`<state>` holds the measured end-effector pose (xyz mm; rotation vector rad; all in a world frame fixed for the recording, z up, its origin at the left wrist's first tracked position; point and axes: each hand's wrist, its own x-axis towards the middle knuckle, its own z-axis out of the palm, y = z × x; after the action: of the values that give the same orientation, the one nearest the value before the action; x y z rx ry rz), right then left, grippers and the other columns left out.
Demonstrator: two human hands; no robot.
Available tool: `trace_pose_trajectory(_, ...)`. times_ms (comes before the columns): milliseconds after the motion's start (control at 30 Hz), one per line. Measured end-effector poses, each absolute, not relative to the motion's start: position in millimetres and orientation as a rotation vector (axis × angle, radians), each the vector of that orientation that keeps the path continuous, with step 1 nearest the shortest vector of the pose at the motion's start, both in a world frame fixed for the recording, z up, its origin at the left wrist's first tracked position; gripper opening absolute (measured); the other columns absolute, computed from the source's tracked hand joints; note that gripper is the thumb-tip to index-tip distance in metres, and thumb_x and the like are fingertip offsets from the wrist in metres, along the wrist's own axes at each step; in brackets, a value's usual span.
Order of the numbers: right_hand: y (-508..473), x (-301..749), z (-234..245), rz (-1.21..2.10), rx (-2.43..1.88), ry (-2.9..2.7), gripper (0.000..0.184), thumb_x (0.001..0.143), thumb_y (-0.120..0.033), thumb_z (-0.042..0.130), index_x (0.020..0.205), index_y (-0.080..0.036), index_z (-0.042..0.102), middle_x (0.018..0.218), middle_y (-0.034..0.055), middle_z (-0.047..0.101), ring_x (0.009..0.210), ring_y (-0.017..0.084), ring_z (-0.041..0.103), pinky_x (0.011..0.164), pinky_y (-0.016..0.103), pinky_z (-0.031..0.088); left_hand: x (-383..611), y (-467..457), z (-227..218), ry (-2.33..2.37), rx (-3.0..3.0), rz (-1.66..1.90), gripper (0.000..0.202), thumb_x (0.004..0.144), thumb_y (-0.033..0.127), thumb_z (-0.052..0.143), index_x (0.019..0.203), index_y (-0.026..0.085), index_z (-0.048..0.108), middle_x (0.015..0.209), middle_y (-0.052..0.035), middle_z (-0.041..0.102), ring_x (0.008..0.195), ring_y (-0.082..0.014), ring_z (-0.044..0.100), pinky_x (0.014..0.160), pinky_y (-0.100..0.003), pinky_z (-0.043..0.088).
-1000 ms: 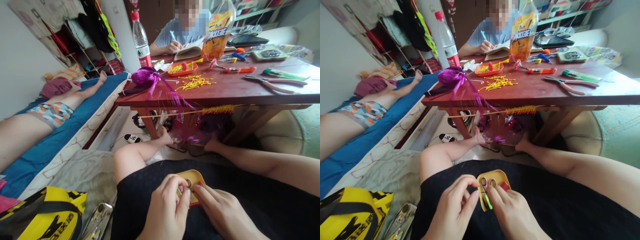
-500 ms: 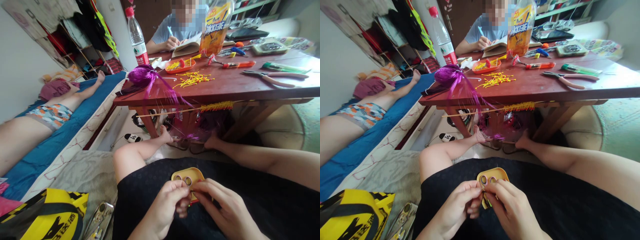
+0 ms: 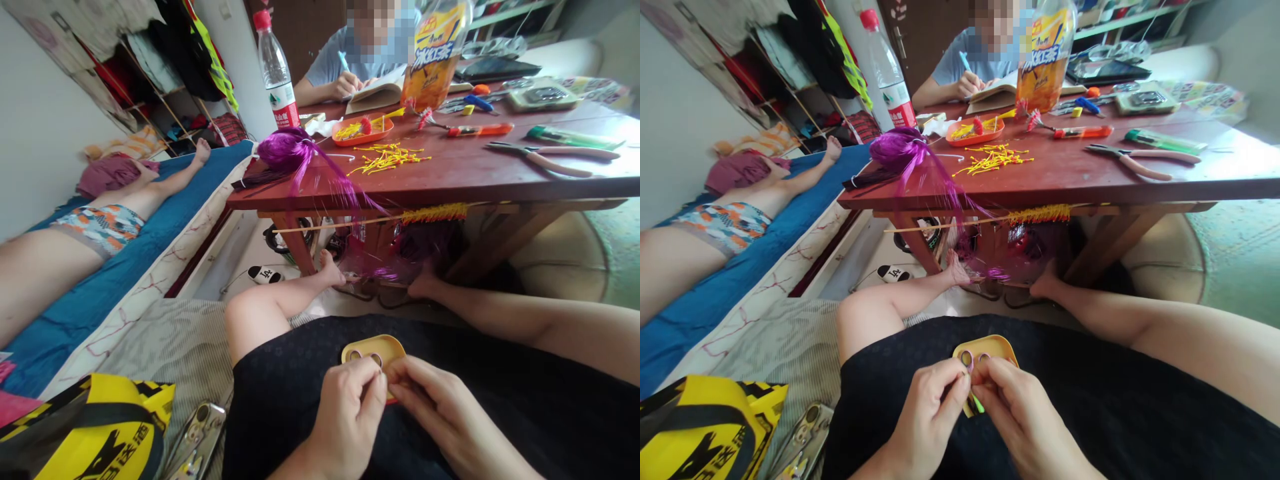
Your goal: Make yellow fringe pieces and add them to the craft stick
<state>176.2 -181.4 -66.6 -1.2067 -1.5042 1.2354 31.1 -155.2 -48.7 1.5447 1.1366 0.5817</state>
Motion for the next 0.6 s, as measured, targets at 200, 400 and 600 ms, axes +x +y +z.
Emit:
trace_pose_trajectory(200, -179.6, 180.5, -66.4, 2.074, -1.036, -0.912, 0.029, 0.073, -0.043, 0.059, 0.070, -0.017, 0.048, 0.063, -0.0037, 0.039, 0.054, 0.009, 0.033, 0.050, 0.018, 0.028, 20.5, -157.9, -51.2, 0.989, 1.875, 0.467, 0.029, 0.084, 0.025, 0.042, 0.056, 0.019, 0.044, 0.059, -0.0010, 0.042, 0.060, -0.0149, 0.038, 0.062, -0.028, 0.027)
trace_pose_trajectory(400, -185.6, 175.3, -76.6, 1.223, -1.250, -1.536, 0.010, 0.085, -0.024, 0.047, 0.079, -0.018, 0.054, 0.070, -0.0002, 0.054, 0.059, 0.012, 0.048, 0.055, 0.022, 0.040, 32.3, -161.1, -62.1, 1.035, 0.883, 0.532, 0.035, 0.075, 0.045, 0.052, 0.058, 0.018, 0.038, 0.049, 0.0068, 0.029, 0.045, -0.0067, 0.022, 0.047, -0.022, 0.019)
trace_pose_trajectory(600, -186.6, 182.3, -75.7, 0.302, -1.031, -2.043, 0.026, 0.092, -0.010, 0.030, 0.093, -0.017, 0.055, 0.074, 0.0034, 0.061, 0.064, 0.013, 0.056, 0.068, 0.026, 0.044, 31.7, -158.5, -62.5, 0.920, 0.463, 0.416, 0.031, 0.066, 0.036, 0.061, 0.057, 0.019, 0.036, 0.039, 0.0104, 0.027, 0.036, -0.0032, 0.015, 0.043, -0.021, 0.013)
